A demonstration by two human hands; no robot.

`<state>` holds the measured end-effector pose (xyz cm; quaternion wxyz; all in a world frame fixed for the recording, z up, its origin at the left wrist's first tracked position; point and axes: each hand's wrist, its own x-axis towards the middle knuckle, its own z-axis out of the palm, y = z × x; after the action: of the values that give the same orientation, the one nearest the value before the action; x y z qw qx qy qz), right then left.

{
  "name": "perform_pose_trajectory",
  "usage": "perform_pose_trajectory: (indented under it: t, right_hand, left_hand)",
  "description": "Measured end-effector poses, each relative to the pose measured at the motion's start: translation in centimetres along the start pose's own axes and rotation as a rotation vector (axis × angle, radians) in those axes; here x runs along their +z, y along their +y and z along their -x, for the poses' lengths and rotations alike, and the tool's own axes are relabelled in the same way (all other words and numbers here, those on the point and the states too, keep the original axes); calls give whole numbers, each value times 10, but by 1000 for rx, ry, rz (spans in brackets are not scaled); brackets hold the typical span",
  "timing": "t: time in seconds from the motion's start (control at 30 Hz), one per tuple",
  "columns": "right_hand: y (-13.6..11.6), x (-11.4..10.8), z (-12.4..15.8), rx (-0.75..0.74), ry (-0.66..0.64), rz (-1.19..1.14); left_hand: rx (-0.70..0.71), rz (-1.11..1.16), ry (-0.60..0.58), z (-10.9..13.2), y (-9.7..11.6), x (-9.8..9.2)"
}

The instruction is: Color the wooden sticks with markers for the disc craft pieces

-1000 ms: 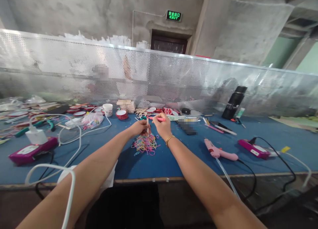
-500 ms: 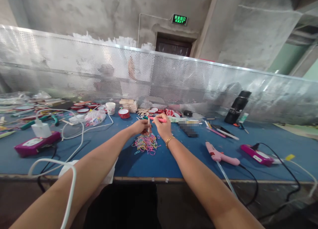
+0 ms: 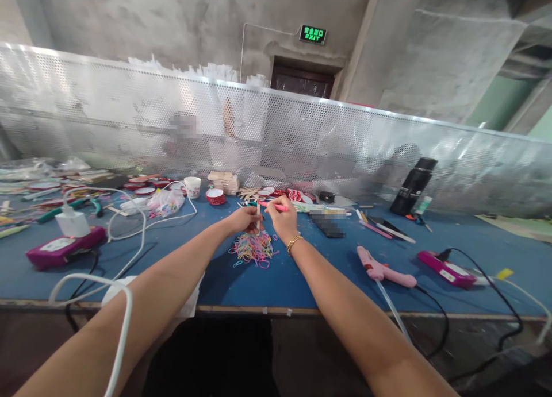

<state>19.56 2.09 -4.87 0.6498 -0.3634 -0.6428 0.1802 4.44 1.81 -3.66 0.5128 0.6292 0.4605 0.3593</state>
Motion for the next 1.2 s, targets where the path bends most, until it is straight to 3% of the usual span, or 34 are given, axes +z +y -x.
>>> perform_pose_trajectory:
  t: [1.2]
  right_hand:
    - [-3,-1,-1,5,24,23]
  left_hand:
    - [-6,-26,14,1,0,0]
